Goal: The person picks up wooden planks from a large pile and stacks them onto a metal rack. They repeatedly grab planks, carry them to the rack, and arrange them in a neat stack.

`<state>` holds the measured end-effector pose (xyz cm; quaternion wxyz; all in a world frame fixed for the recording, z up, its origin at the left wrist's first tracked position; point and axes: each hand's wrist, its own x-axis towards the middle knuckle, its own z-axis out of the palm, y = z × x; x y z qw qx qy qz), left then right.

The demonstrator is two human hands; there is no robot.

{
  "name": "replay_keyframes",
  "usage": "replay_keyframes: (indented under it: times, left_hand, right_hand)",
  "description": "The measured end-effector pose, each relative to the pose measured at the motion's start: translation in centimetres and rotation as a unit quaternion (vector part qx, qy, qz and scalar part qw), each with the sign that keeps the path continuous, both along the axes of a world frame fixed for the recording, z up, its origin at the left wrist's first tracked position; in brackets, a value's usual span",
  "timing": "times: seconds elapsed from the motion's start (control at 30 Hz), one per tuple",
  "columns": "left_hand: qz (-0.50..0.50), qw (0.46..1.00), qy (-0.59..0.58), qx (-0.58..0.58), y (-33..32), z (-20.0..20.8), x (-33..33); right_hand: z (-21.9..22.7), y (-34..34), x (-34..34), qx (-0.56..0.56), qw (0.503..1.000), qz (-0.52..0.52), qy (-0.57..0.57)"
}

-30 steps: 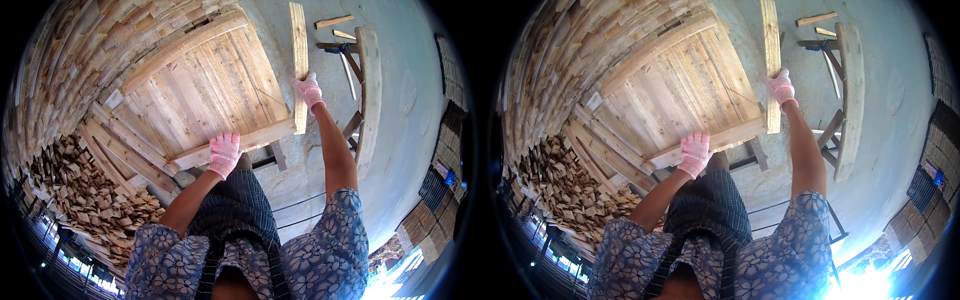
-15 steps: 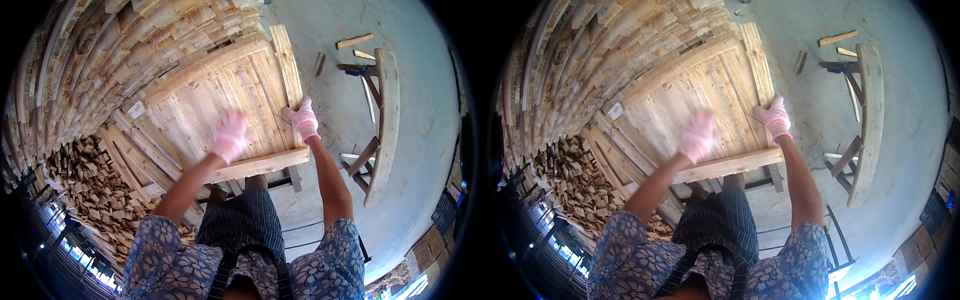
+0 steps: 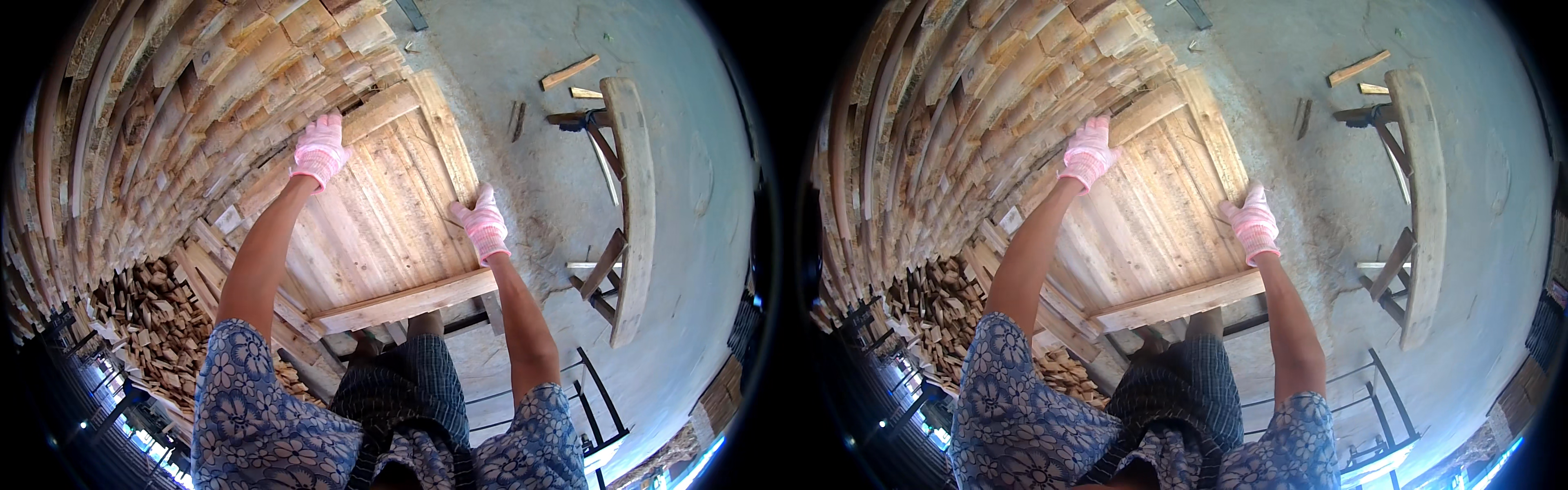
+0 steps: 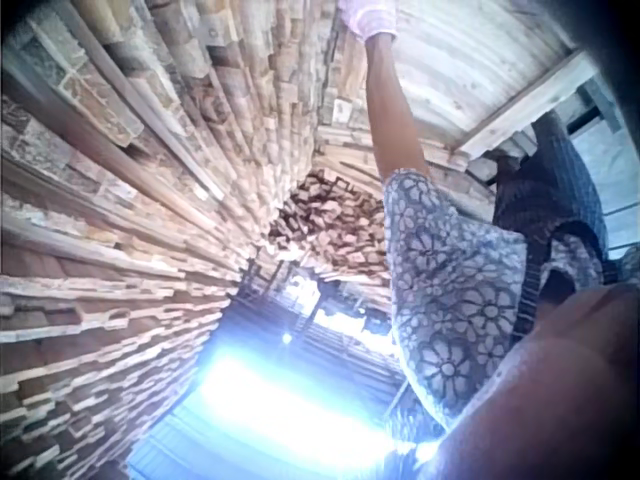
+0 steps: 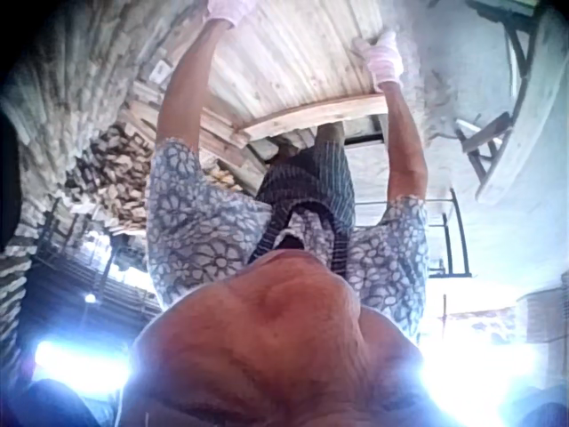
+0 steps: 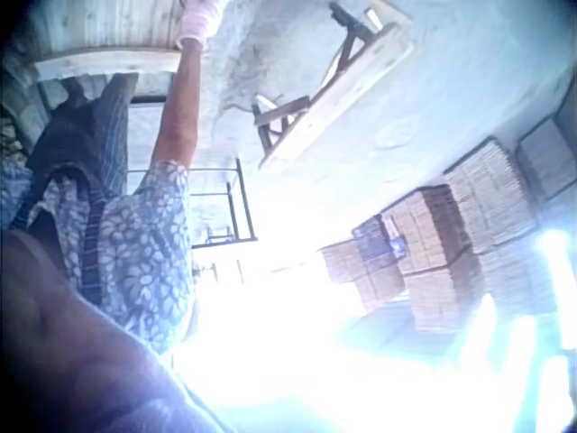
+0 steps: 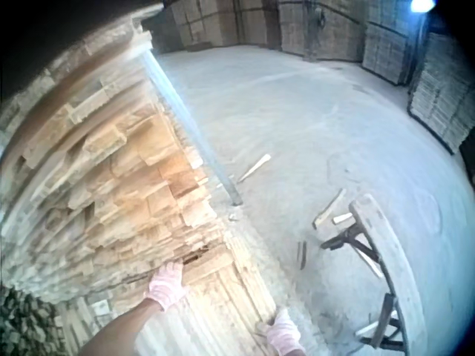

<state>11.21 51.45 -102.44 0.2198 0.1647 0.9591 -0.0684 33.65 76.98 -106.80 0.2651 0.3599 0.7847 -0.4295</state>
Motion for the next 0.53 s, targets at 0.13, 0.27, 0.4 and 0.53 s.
replay_keyframes:
  times: [0.13,0.27,0.4,0.53]
  left_hand:
    - [-0.041,0.999,-0.025,-0.012,0.0,-1.4,1.2]
    - [-0.026,0.999,-0.035,-0.009,0.1,-1.1,1.1]
    - [-0.03,0.999,-0.039,-0.014,0.1,-1.3,1.2]
    - [-0.024,0.998,-0.059,-0.021,-0.1,-1.7,0.8]
  right_hand:
    - [-0.3,-1.5,0.6,0.044,0.998,0.024,0.03]
    - [-0.2,-1.7,0.4,0.062,0.995,0.082,0.016]
    - [-0.6,-1.8,1.0,0.084,0.99,0.107,0.047]
    - [-1.5,-2.2,1.1,0.107,0.985,0.125,0.044]
